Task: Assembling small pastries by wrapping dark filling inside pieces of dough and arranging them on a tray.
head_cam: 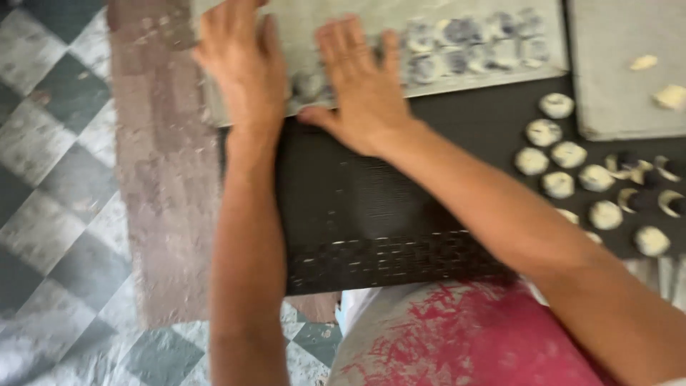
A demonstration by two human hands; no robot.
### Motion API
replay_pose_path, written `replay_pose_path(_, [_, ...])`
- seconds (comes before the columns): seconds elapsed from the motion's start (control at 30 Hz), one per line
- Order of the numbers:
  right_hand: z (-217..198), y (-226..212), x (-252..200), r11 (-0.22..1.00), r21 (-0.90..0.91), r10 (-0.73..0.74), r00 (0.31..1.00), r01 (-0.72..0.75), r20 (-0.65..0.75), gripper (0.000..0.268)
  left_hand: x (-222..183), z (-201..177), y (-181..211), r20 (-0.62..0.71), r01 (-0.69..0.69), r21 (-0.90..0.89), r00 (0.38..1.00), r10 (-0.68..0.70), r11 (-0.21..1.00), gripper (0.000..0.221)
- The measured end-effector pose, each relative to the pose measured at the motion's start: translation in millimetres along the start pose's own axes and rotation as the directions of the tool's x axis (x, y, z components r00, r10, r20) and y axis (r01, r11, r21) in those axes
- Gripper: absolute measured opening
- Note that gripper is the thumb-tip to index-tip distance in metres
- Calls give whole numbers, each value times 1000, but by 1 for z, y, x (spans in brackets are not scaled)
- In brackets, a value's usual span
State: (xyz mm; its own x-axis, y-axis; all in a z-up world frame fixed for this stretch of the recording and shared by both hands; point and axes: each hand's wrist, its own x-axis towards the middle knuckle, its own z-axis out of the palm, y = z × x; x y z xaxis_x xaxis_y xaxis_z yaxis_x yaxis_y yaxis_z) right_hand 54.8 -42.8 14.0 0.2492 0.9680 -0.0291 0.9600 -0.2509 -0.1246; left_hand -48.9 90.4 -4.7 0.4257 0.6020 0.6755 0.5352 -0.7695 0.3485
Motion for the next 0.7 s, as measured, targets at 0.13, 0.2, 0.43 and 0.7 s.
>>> replay_pose_path(0.13, [-21, 24, -10, 998, -6, -66, 995, 66, -74, 86, 4, -22, 29, -24, -84, -38, 996, 83, 996, 26])
replay_pose_path(0.2, [-41, 52, -26, 977, 192, -71, 990, 95, -125, 64, 7, -43, 59, -25, -178, -101, 984, 176, 979, 23])
replay_pose_path(0.43, [-45, 235, -168, 953, -302, -120, 954, 33, -275, 13, -65, -9, 208, 314, -370, -259, 841, 440, 892, 19])
replay_pose_path(0.7, [-15, 255, -193, 864, -500, -155, 918, -52, -364, 16, -134, 30, 312, 245, -254, -35, 935, 255, 966, 14])
